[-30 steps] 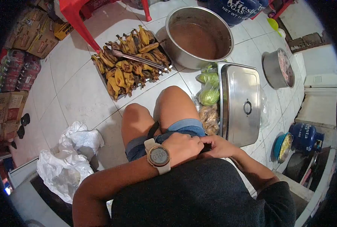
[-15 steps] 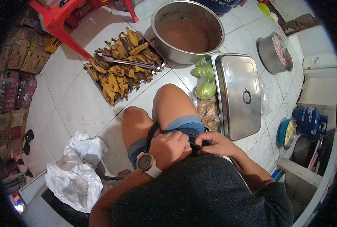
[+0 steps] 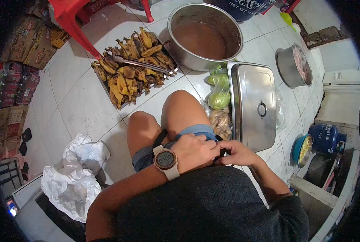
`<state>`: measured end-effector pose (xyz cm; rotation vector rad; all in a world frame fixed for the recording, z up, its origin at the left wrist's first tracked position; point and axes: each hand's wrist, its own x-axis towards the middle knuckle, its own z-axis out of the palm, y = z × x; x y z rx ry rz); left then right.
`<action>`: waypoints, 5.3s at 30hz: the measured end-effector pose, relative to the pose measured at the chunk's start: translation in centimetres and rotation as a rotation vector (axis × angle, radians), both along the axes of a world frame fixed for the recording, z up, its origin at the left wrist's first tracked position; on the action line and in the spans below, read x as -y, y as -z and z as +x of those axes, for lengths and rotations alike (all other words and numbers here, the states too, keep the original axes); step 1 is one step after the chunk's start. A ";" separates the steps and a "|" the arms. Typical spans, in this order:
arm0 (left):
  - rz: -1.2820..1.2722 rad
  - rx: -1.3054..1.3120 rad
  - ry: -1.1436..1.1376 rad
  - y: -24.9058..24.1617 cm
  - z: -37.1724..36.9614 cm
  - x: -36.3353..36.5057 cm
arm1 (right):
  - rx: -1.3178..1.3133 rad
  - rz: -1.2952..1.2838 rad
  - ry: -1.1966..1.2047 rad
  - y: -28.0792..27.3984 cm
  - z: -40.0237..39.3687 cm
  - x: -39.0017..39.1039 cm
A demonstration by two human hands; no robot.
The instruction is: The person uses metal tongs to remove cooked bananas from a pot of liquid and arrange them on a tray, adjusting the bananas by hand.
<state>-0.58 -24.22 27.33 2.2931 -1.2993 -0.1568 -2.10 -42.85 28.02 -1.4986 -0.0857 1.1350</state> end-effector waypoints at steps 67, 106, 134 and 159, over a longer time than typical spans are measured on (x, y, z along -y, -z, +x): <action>-0.308 -0.619 -1.525 17.3 12.2 -25.7 | 0.182 -0.074 0.167 7.9 28.6 -14.5; -0.413 -0.912 -1.657 23.9 3.9 -26.0 | 0.943 -1.294 -1.105 7.4 32.8 1.7; -1.050 -1.064 -1.880 24.6 1.3 -25.3 | 0.557 -0.464 0.486 -4.2 25.9 -5.9; -1.203 -1.145 -2.023 27.0 -0.1 -25.4 | 1.384 -0.865 -1.365 7.1 30.0 -39.2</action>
